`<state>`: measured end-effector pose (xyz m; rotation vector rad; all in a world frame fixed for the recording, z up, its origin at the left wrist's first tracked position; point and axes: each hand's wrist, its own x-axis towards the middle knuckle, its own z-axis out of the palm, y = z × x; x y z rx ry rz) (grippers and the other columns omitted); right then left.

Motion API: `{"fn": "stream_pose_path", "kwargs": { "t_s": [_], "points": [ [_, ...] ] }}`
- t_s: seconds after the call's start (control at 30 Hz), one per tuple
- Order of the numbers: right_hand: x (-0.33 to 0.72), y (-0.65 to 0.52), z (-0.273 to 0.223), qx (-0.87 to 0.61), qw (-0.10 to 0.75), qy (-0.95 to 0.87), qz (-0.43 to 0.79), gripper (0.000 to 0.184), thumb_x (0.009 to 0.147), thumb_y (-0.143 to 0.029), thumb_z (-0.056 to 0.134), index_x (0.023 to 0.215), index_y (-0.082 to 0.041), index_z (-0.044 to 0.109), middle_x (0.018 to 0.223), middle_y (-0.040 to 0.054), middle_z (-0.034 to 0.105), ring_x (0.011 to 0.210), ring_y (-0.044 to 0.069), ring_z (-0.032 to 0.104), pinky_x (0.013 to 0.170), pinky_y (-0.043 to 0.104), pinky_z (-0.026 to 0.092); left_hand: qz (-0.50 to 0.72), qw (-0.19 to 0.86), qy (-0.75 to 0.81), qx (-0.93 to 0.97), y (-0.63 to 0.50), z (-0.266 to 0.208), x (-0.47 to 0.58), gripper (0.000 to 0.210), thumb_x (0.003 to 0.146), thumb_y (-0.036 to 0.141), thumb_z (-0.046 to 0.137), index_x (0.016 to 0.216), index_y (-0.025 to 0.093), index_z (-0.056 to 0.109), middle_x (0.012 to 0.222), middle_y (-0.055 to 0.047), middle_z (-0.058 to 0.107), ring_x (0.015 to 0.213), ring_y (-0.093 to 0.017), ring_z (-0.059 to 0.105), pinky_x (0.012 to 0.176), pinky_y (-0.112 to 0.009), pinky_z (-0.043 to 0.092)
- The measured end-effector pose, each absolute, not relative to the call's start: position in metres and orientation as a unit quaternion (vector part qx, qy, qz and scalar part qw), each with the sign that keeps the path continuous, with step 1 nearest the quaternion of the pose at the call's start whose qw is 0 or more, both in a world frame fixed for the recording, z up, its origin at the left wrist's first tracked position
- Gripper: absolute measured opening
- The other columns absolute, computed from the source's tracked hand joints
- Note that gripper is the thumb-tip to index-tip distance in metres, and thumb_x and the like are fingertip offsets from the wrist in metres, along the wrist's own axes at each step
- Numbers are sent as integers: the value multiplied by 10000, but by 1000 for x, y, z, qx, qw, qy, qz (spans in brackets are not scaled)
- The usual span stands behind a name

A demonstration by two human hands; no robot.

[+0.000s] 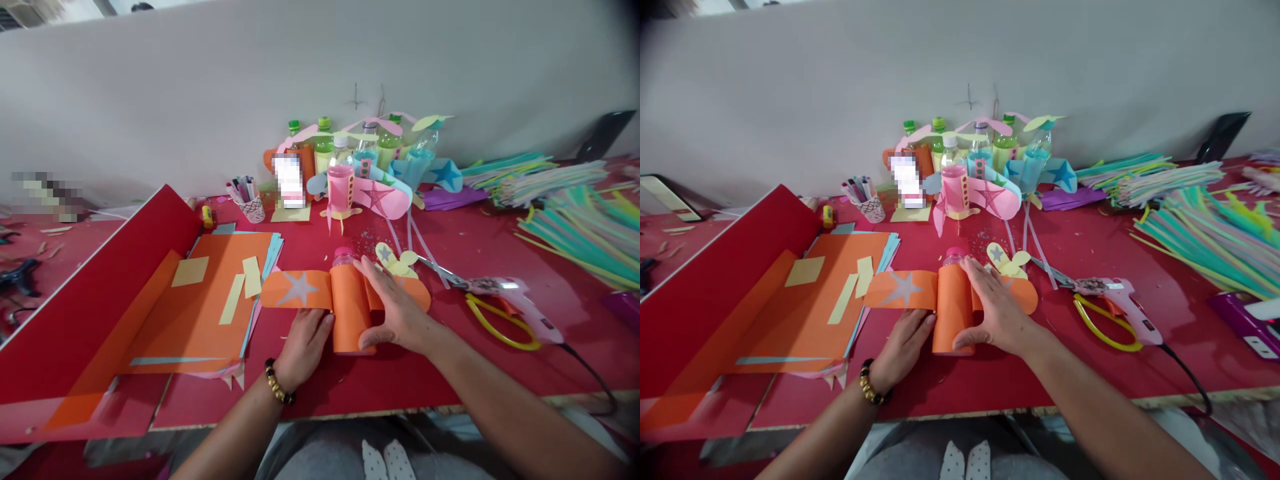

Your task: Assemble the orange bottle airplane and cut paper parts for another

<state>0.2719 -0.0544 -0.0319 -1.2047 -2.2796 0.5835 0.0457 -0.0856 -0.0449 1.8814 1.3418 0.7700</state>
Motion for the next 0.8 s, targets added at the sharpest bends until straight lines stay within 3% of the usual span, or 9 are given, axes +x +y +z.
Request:
{"fn": "stream_pose_path", "kwargs": {
  "t_s": [0.2,0.4,0.57,0.67,0.8],
  "points": [
    [281,-60,-31,-439,319,-827,146,1190,639,-816,507,1534,-233,-20,1544,157,296,1423,349,239,1153,573,207,267,269,540,752,-111,-32,30,313,954,331,438,1168,187,617,1231,-97,636,1165,-239,555,1006,-405,430],
    [285,-60,-28,-432,338,-827,128,1069,713,-779,490,1535,-233,79,1501,142,388,1411,339,279,1153,572,215,331,238,528,745,-112,7,13,252,941,290,478,1062,216,687,1059,-60,705,991,-188,634,893,-322,495],
    [286,-61,-31,-429,321,-834,129,1065,694,-768,529,1527,-230,141,1508,137,377,1401,332,306,1160,568,197,294,116,508,801,-72,13,17,376,942,314,470,1288,199,558,1295,-69,602,1235,-236,479,1056,-427,392],
    [286,-61,-31,-434,308,-837,126,1079,681,-779,531,1523,-210,170,1505,149,378,1398,338,311,1159,572,193,219,103,498,833,-59,6,25,496,943,362,455,1403,177,434,1405,-86,508,1330,-268,371,1094,-477,347],
    [286,-60,-32,-430,290,-847,119,1089,675,-787,525,1524,-200,177,1505,160,374,1391,348,320,1153,573,212,185,96,490,847,-61,-5,30,528,937,396,459,1421,191,409,1413,-98,495,1353,-279,334,1113,-514,311]
  ]
}}
